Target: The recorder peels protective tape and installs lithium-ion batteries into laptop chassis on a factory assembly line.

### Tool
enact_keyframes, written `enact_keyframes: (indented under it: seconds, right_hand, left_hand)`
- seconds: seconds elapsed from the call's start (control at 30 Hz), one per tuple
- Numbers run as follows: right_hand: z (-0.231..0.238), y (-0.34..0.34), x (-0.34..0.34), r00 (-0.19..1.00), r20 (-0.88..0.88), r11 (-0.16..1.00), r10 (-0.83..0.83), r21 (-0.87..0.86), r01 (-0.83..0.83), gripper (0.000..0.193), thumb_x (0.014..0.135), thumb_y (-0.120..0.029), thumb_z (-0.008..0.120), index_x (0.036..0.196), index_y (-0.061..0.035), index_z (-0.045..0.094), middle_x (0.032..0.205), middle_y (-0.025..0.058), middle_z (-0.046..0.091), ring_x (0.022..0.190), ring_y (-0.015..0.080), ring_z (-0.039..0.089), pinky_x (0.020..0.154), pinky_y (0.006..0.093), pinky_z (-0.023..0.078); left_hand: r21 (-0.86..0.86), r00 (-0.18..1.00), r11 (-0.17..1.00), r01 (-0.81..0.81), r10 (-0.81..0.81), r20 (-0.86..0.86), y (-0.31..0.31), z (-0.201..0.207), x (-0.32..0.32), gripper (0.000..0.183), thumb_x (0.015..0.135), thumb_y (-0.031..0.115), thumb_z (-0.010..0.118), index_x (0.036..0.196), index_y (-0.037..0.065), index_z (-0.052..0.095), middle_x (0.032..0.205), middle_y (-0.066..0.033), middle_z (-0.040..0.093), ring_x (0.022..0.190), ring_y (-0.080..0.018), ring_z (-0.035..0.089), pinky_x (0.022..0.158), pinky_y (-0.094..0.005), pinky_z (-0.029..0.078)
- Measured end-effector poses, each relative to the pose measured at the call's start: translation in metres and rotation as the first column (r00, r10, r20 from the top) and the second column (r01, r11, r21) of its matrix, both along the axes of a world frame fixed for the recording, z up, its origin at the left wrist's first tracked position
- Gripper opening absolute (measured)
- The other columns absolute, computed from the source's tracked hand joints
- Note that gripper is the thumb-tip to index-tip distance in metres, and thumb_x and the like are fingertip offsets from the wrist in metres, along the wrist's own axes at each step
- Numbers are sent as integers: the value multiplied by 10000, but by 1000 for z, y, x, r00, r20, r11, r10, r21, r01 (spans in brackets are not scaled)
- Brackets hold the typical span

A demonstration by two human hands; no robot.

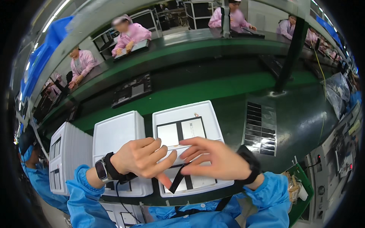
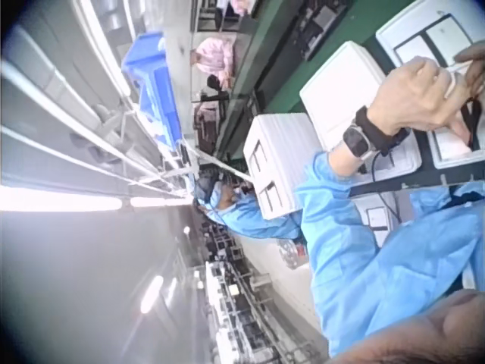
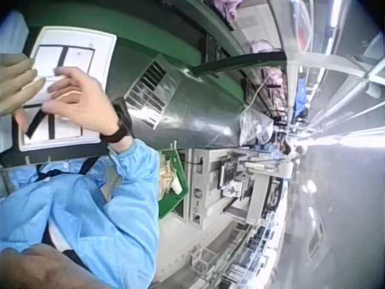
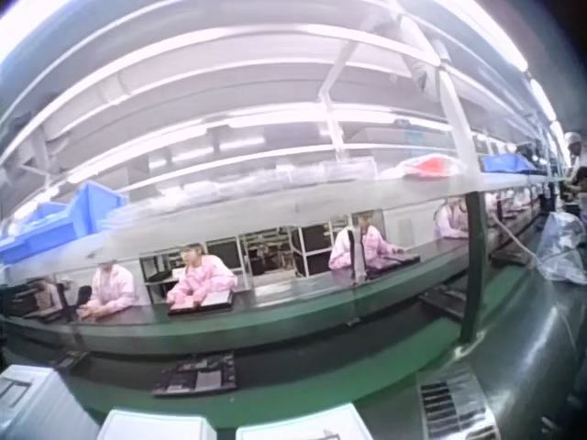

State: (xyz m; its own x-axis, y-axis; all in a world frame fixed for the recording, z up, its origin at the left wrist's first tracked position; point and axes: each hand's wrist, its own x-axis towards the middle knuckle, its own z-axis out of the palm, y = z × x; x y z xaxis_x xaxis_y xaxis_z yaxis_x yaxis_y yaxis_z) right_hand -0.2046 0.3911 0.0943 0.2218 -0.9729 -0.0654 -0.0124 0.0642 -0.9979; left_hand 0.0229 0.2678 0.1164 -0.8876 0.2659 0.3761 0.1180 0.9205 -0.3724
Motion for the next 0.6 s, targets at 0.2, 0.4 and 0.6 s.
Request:
enact_keyframes:
  seconds: [0.2, 0.4, 0.6]
  right_hand:
    - [-29, -42, -45, 972, -64, 970, -227, 76, 231, 430, 860, 71, 727, 1269, 29, 602, 911, 82, 717, 875, 124, 716, 799, 222, 583]
    - [-54, -95, -66, 883, -177, 897, -435, -2, 442, 496, 821, 102, 737, 1285, -3, 593, 1032, 87, 655, 881, 137, 717, 812, 244, 595]
    - [-81, -139, -56, 861, -213, 870, -461, 85, 486, 521, 785, 137, 745, 1263, -20, 612, 1112, 98, 601, 900, 146, 716, 805, 248, 597]
  left_hand:
    - [175, 988, 980, -95, 71, 140, -61, -35, -37, 512, 874, 534, 644, 940, 26, 624, 663, -11, 518, 609, -175, 573, 607, -269, 495]
    - [398, 919, 842, -365, 257, 300, -99, -91, -51, 422, 840, 233, 743, 1161, -26, 653, 979, -94, 584, 900, -228, 612, 750, -338, 555]
    - [460, 907, 795, -396, 260, 332, -98, -103, -45, 412, 835, 207, 745, 1158, -38, 672, 1058, -125, 598, 985, -269, 629, 813, -336, 563]
